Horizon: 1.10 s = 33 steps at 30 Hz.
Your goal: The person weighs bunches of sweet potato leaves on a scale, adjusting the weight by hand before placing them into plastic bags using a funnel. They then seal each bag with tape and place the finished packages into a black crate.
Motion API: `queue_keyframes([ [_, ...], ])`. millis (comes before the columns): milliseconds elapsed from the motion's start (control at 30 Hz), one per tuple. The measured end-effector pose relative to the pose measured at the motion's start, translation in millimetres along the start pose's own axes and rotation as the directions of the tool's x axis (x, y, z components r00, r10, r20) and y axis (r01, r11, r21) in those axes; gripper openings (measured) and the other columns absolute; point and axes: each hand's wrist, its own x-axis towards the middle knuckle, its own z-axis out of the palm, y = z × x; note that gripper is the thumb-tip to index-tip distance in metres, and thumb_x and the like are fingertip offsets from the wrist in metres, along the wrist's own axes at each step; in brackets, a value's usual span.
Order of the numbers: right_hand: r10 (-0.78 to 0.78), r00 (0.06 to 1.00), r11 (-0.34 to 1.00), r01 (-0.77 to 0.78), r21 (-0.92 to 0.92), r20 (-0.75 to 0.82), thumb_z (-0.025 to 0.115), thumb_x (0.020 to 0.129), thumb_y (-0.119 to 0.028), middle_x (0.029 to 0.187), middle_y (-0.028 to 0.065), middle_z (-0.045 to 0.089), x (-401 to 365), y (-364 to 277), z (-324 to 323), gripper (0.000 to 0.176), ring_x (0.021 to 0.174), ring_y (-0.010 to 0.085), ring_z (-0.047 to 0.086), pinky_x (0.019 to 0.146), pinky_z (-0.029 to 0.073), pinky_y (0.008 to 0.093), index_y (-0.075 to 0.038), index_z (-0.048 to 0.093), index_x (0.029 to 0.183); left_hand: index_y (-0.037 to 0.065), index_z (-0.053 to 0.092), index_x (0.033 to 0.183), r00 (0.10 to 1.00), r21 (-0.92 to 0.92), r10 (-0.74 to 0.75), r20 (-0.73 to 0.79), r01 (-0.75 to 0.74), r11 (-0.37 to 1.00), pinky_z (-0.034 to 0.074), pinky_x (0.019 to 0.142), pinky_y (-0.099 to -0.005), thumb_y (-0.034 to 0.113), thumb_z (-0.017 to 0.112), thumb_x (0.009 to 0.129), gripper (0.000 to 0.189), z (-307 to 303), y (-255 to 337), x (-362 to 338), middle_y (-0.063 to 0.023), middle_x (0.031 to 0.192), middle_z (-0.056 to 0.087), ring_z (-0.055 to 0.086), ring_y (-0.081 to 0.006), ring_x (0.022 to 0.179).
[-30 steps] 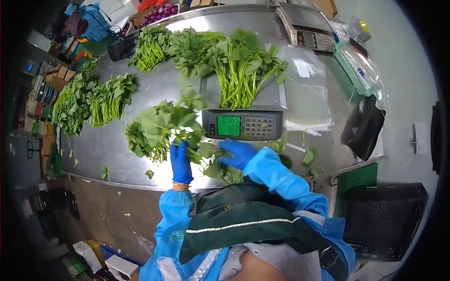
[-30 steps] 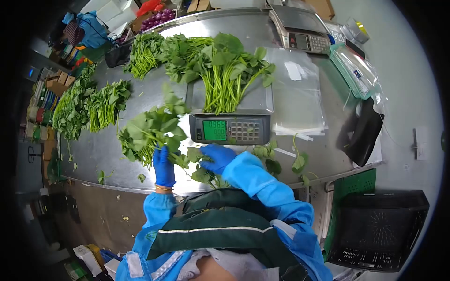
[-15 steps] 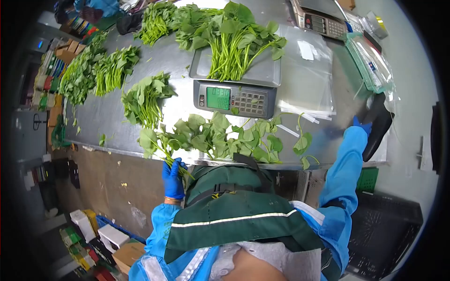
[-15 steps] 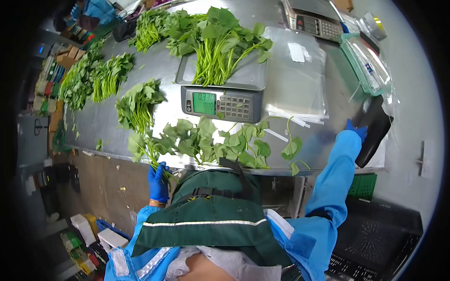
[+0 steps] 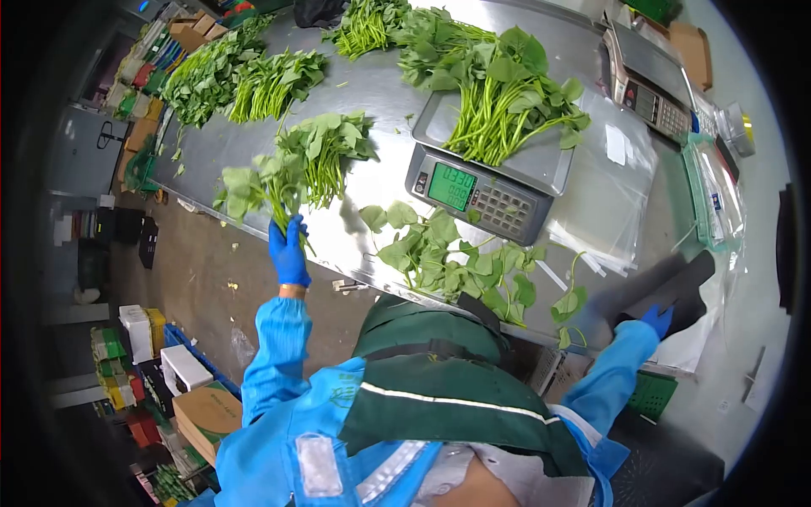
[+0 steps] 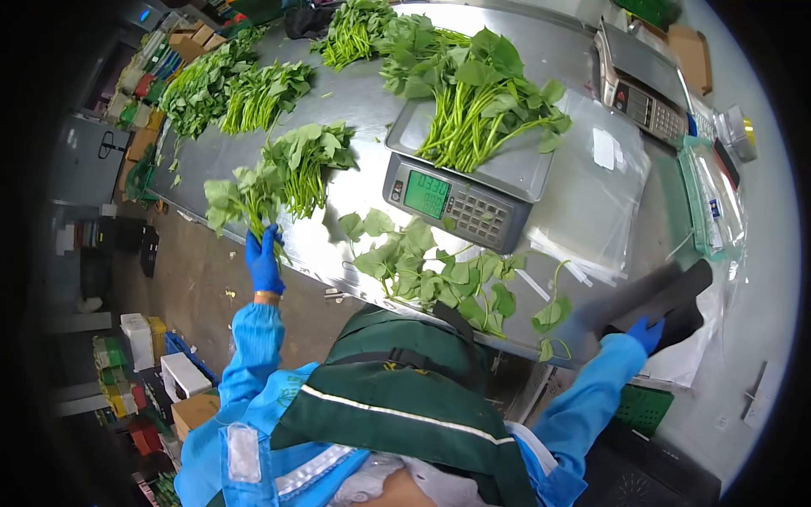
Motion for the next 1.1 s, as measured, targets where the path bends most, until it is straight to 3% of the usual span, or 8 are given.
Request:
queue_keyframes([
  [200,0.097,0.991,0.991,-0.088,-0.103,0.088,0.052,0.075,-0.008,0.118,0.0215,0.046,-130,-127,23,0.050,0.108,0.0275,0.047,0.090,0.038,0.0327,0.006,0.039,0.120,-0.003,0.039,0.121,0.983,0.097,0.146,0.109,-0.157,0.983,0.044,0.075,-0.0282,0.012,0.055,0.083,0.043,9,-90,137,-0.0129,0.104,0.056,0.055,-0.0200,0.086],
  [300,-0.105,0.979,0.987,0.123,-0.098,0.176,0.059,0.071,-0.008,0.120,0.0216,0.044,-151,-143,40,0.058,0.112,0.0308,0.043,0.095,0.033,0.0356,0.004,0.036,0.123,-0.003,0.018,0.132,0.989,0.731,0.113,-0.097,-0.006,0.683,0.026,0.100,-0.0362,0.017,0.067,0.072,0.080,15,-109,159,-0.0210,0.133,0.030,0.031,-0.0314,0.122],
  [400,-0.224,0.968,0.962,0.238,-0.134,0.111,0.065,0.067,-0.008,0.126,0.0209,0.038,-143,-233,31,0.069,0.117,0.0326,0.037,0.098,0.028,0.0371,0.001,0.032,0.127,-0.003,0.020,0.132,0.924,0.472,0.343,0.167,-0.380,0.795,0.022,0.102,-0.0339,0.014,0.065,0.073,0.077,53,-58,138,-0.0185,0.137,0.022,0.025,-0.0273,0.126],
  [500,0.001,0.975,0.932,-0.081,0.352,0.222,0.059,0.075,-0.001,0.118,0.0136,0.045,-119,-275,65,0.054,0.102,0.0200,0.049,0.086,0.041,0.0312,-0.001,0.037,0.124,-0.001,0.039,0.124,0.913,0.020,0.014,0.409,-0.024,1.000,0.033,0.094,-0.0282,0.006,0.055,0.081,0.047,118,0,118,-0.0122,0.124,0.044,0.043,-0.0190,0.112],
  [700,0.115,0.536,0.692,-0.648,0.319,0.837,0.060,0.080,-0.020,0.111,0.0104,0.052,-61,-355,186,0.049,0.100,0.0184,0.052,0.086,0.041,0.0274,-0.001,0.041,0.121,-0.004,0.034,0.126,0.566,0.045,-0.322,0.759,0.448,0.893,0.044,0.074,-0.0255,0.033,0.064,0.076,0.069,262,12,127,-0.0082,0.098,0.056,0.053,-0.0127,0.083],
  [800,-0.062,0.251,0.410,-0.876,0.254,0.966,0.064,0.077,-0.022,0.108,0.0083,0.056,-52,-375,276,0.048,0.096,0.0195,0.054,0.083,0.043,0.0307,-0.002,0.045,0.117,0.001,0.053,0.108,0.536,0.117,-0.241,0.809,0.254,0.960,0.044,0.070,-0.0258,0.035,0.063,0.077,0.048,332,3,123,-0.0071,0.094,0.059,0.055,-0.0144,0.076],
  [967,-0.250,0.378,0.564,-0.691,0.452,0.891,0.070,0.071,-0.031,0.104,0.0093,0.058,-76,-430,271,0.057,0.090,0.0192,0.056,0.081,0.044,0.0306,-0.001,0.050,0.114,0.002,0.054,0.105,0.261,0.034,-0.363,0.894,0.769,0.638,0.048,0.069,-0.0289,0.029,0.065,0.076,0.041,355,32,90,-0.0094,0.093,0.061,0.060,-0.0173,0.079],
  [1100,-0.257,0.586,0.537,-0.575,0.617,0.769,0.076,0.064,-0.023,0.102,0.0106,0.058,-92,-438,217,0.060,0.093,0.0186,0.055,0.081,0.045,0.0308,0.000,0.049,0.113,0.002,0.049,0.112,0.267,-0.127,-0.206,0.941,0.846,0.518,0.044,0.079,-0.0289,0.025,0.061,0.079,0.042,342,39,47,-0.0073,0.104,0.057,0.055,-0.0157,0.091],
])
